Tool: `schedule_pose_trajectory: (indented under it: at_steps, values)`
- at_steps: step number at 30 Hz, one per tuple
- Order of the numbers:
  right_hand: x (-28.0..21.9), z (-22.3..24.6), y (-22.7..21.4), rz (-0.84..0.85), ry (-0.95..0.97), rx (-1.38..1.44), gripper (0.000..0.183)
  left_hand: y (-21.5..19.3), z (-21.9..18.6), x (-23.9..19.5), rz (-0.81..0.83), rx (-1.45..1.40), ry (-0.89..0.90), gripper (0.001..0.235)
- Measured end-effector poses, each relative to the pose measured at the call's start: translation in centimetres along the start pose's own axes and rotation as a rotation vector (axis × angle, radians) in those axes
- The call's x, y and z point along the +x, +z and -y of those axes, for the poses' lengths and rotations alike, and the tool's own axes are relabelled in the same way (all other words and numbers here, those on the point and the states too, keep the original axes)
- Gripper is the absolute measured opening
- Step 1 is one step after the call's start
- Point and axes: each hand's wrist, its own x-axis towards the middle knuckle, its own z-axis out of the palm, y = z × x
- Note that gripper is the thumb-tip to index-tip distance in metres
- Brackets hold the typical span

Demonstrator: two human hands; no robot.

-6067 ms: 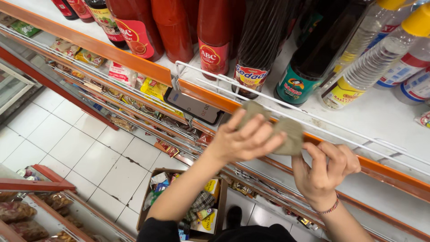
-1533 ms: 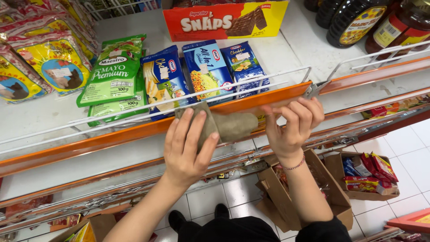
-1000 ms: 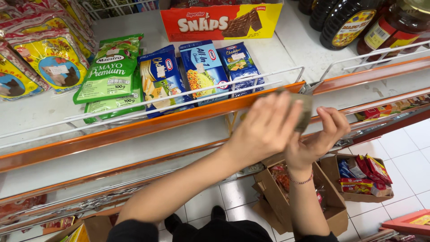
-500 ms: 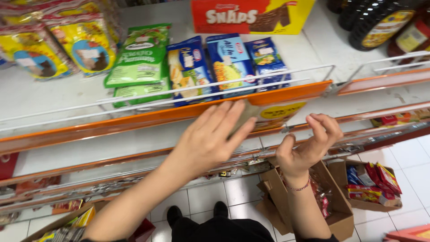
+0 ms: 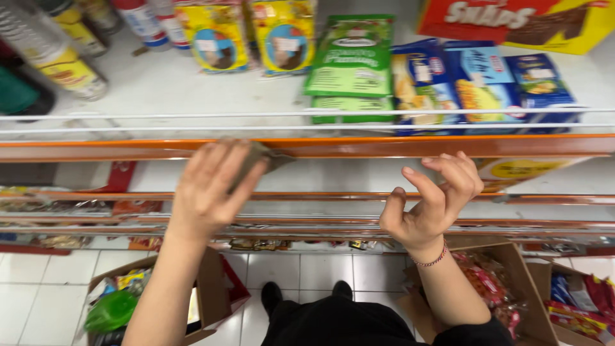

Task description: The person cleans the front edges of grocery store shelves using a spray bottle and a cloth. They spray the shelf edges and wipe them down repeatedly, moving along the aisle. The person also picks up a small box of cheese, scans it with a handheld scanner, and places it back on the shelf.

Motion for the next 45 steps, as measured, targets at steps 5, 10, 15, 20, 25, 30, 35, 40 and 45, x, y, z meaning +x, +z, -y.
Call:
schedule_pose_trajectory:
  at_steps: [5, 10, 15, 20, 25, 30, 35, 40, 45]
  values:
    - [0.8, 3.8, 2.8, 0.027, -0.034, -0.003, 0.043, 1.5, 5.5, -9.2, -0.273, 0.076, -0.318, 0.049]
    - [1.4, 6.1, 4.0, 0.046, -0.056, 0.007, 0.042, 6.8, 2.0, -9.6, -0.311, -0.106, -0.511, 0.075]
    - [1.2, 8.3, 5.5, 0.123, -0.059, -0.01, 0.045, 9.3, -5.6, -1.2, -0.14, -0.076, -0.182, 0.045]
    - [1.2, 10.4, 7.9, 0.135, -0.082, 0.071, 0.052, 6.9, -1.6, -2.9, -0.123, -0.028, -0.061, 0.044]
    - [1.3, 13.0, 10.5, 0.169, -0.092, 0.138, 0.052, 3.3, 8.3, -13.2, -0.103, 0.103, -0.223, 0.053]
    - [1.7, 16.0, 12.8, 0.206, -0.113, 0.184, 0.051, -0.4, 14.3, -19.9, -0.424, -0.038, -0.745, 0.074]
    - [1.7, 19.4, 16.2, 0.249, -0.144, 0.243, 0.051, 1.7, 12.0, -18.0, -0.332, -0.053, -0.624, 0.06]
    - [1.6, 23.6, 20.7, 0.305, -0.195, 0.288, 0.052, 1.7, 10.8, -17.8, -0.12, 0.039, -0.302, 0.044]
    - [1.7, 27.2, 24.6, 0.391, -0.284, 0.294, 0.053, -0.6, 18.1, -23.8, -0.184, 0.102, -0.389, 0.049]
